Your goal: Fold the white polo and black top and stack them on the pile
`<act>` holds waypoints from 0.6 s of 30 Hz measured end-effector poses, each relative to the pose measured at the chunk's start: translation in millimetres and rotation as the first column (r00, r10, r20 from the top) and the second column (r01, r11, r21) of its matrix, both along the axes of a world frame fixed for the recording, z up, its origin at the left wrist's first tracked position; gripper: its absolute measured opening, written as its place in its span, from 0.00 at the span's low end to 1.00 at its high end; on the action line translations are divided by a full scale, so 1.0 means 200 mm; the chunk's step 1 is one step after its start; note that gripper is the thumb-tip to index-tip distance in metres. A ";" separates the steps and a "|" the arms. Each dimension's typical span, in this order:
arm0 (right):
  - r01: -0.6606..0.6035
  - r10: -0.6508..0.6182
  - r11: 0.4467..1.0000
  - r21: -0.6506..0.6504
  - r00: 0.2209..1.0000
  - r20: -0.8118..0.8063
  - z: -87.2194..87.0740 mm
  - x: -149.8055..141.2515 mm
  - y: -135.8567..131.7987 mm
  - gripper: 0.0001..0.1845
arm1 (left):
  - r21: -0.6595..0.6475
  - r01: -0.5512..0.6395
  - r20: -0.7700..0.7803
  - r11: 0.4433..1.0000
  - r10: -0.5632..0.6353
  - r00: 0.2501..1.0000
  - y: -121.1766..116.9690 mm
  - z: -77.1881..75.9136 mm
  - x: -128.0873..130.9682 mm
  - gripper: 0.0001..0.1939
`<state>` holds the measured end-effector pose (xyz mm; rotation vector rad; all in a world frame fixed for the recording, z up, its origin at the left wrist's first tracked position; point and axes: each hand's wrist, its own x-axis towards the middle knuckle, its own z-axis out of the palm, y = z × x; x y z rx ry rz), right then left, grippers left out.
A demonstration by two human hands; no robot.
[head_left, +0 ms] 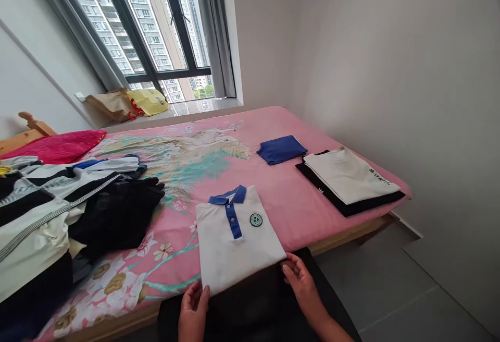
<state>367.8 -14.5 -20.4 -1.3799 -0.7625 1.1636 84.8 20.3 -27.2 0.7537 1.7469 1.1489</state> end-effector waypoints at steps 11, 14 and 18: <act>-0.274 0.163 0.948 -0.162 0.855 -0.492 0.04 -0.28 -0.01 0.23 | -0.108 0.042 0.526 0.993 0.021 0.850 0.05 0.14 0.05 0.21; -0.260 0.145 0.958 -0.121 0.803 -0.579 0.08 -0.37 0.00 0.23 | -0.093 0.138 0.601 0.986 -0.055 0.798 0.04 0.18 0.07 0.22; -0.141 0.070 0.989 -0.043 0.705 -0.706 0.14 -0.43 0.01 0.25 | -0.066 0.257 0.659 0.964 -0.152 0.737 -0.07 0.19 0.13 0.25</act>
